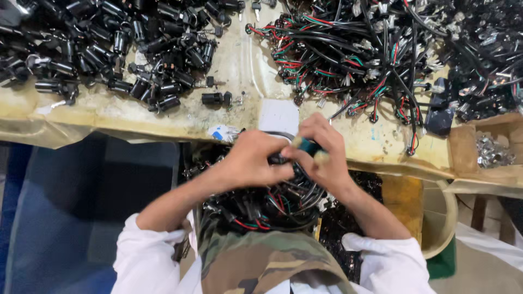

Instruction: The person repeatedly picks up black cylindrical components and wire harnesses from a table, uses a blue-handled tool to strip or crimp wire ends, and places the components back into piles. The process is continuous and repetitive throughout the clip.

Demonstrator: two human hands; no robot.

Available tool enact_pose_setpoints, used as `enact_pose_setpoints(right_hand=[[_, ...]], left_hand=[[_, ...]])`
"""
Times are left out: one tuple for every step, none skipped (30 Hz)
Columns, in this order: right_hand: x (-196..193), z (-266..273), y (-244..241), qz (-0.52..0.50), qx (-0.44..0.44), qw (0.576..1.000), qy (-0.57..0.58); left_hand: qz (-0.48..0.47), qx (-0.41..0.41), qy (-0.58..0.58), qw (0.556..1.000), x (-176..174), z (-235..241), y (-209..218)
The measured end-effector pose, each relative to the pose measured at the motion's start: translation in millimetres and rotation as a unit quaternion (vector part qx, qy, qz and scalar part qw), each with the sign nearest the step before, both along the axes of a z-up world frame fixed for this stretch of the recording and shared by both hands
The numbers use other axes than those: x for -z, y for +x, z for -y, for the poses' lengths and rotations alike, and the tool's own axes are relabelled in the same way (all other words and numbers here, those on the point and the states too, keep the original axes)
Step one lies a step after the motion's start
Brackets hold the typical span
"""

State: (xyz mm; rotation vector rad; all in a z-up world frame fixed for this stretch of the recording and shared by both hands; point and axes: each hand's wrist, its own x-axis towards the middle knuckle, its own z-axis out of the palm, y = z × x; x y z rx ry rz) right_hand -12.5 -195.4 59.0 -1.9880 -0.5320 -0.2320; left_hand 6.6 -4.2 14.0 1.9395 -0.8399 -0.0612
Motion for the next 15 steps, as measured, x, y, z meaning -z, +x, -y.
enact_pose_setpoints(right_hand=[[1,7,-8,-0.026,-0.020,0.996,0.077],[-1,17,-16,-0.052,-0.040,0.986,0.153],[3,22,-24,-0.097,-0.132,0.924,0.347],[6,28,-31,-0.137,-0.215,0.813,0.523],[12,30,-35,-0.167,-0.236,0.788,0.544],[18,32,-40,-0.196,-0.257,0.760,0.564],[25,32,-41,-0.221,-0.280,0.731,0.582],[32,30,-45,-0.246,-0.254,0.704,0.616],[37,29,-48,-0.271,-0.227,0.674,0.648],[43,28,-52,-0.248,-0.220,0.718,0.612],[45,27,-57,-0.222,-0.211,0.759,0.575],[47,27,-61,-0.196,-0.200,0.797,0.535],[46,28,-61,-0.186,-0.199,0.809,0.520],[44,32,-55,-0.176,-0.198,0.821,0.505],[40,38,-48,-0.170,-0.197,0.832,0.489]], left_hand=[[0.016,-0.001,0.028,0.999,0,4,-4],[0.031,-0.002,0.056,0.998,1,9,-10],[0.042,-0.003,0.083,0.996,2,14,-19],[0.058,0.020,0.062,0.996,4,18,-28],[0.076,0.042,0.042,0.995,6,21,-36],[0.093,0.065,0.022,0.993,8,23,-44],[0.093,0.059,0.017,0.994,9,24,-48],[0.093,0.054,0.013,0.994,10,26,-51],[0.091,0.048,0.008,0.995,11,28,-52],[0.084,0.044,0.009,0.995,11,29,-51],[0.076,0.044,0.010,0.996,10,30,-49],[0.069,0.044,0.012,0.997,6,31,-46],[0.072,0.053,0.027,0.996,1,31,-41],[0.075,0.063,0.042,0.994,-5,32,-34],[0.075,0.071,0.055,0.993,-11,31,-32]])
